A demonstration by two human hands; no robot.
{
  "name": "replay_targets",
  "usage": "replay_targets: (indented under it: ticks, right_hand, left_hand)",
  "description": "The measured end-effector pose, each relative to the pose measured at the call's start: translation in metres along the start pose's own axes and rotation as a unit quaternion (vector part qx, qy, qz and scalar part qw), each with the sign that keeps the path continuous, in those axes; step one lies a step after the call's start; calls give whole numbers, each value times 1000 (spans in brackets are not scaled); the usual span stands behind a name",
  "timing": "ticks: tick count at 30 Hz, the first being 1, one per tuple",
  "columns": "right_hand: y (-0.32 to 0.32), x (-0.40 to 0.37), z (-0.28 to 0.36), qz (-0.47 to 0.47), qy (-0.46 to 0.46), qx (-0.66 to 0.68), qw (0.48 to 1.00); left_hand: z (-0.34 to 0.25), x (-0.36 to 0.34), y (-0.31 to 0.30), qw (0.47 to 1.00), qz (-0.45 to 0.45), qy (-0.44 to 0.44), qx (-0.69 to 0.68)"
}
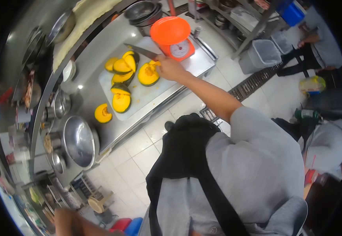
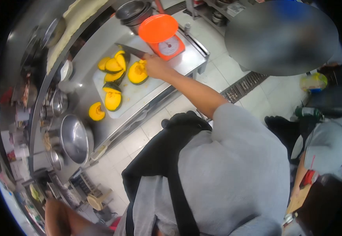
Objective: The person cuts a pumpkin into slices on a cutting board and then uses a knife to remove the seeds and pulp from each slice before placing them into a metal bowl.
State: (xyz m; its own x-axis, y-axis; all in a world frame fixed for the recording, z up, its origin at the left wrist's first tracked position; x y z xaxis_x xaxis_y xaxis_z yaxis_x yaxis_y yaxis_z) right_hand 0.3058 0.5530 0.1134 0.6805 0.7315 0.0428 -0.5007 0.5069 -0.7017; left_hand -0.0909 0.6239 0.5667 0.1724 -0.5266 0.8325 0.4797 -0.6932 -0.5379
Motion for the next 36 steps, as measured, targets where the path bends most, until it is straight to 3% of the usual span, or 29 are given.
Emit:
replay_targets:
  ticks: [2,4,5,7,8,9,11,12,15,18,21,22,23,25,27,29,30,31,33,36]
  right_hand:
    - [-10,-26,11,-14,-22,32,999]
    - [-14,-56,13,-17,-28,83,996]
    - [-10,-71,13,2,-25,104,994]
    - [-12,-100,18,124,37,91,987]
    - [-6,-112,9,116,27,93,989]
    - [5,-130,0,118,18,95,988]
    - [9,-155,-13,105,-66,88,988]
    - [7,-167,-18,141,-48,79,986]
    - [-12,-176,-19,206,19,31,978]
    - [-16,-166,-22,184,48,12,982]
    - [4,-156,-2,110,14,-53,992]
    - [9,-157,21,65,-1,-84,994]
    - [9,-161,42,66,49,-74,994]
    - [17,-169,75,63,89,-31,994]
    - [32,-177,106,98,107,1,989]
    - [59,-171,128,163,51,26,985]
    - [77,-165,129,168,2,15,986]
    - [90,-156,129,189,9,6,982]
    - [107,-144,125,188,39,9,981]
    - [110,-132,110,160,87,-19,983]
  left_hand:
    - [11,-13,-10,999,-3,-41,19]
    - [27,-55,-21,982,-33,-172,77]
    - [42,-95,-17,943,-41,-296,146]
    - [101,-232,27,799,33,-531,281]
    - [114,-305,55,748,105,-576,311]
    - [119,-428,88,739,240,-508,373]
    - [103,-494,186,627,72,-734,251]
    - [98,-501,212,638,46,-731,240]
    - [96,-493,266,567,29,-754,331]
    - [116,-465,298,562,-10,-766,313]
    - [135,-471,295,569,-9,-781,257]
    - [138,-471,291,564,-1,-795,224]
    - [138,-479,274,581,-5,-796,167]
    - [124,-508,222,658,-8,-742,133]
    - [108,-526,160,626,-9,-730,272]
    - [111,-541,121,531,-14,-748,399]
    - [116,-554,109,505,11,-772,385]
    - [125,-569,97,482,40,-792,373]
    - [147,-625,87,512,31,-825,237]
    - [147,-635,86,550,41,-798,245]
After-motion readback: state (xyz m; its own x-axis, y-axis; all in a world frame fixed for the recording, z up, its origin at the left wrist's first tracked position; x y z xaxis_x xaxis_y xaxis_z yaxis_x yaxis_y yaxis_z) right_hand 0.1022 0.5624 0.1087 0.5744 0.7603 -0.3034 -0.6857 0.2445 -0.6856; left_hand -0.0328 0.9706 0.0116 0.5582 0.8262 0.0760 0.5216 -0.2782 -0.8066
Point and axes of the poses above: each hand's wrist, its own x-axis towards the middle knuckle, its own y-axis out of the palm, z = x × y, the point moved 2 cm from there along x, towards the middle knuckle, and after that the axes turned 8 degrees about z, right-handed, at the moved point
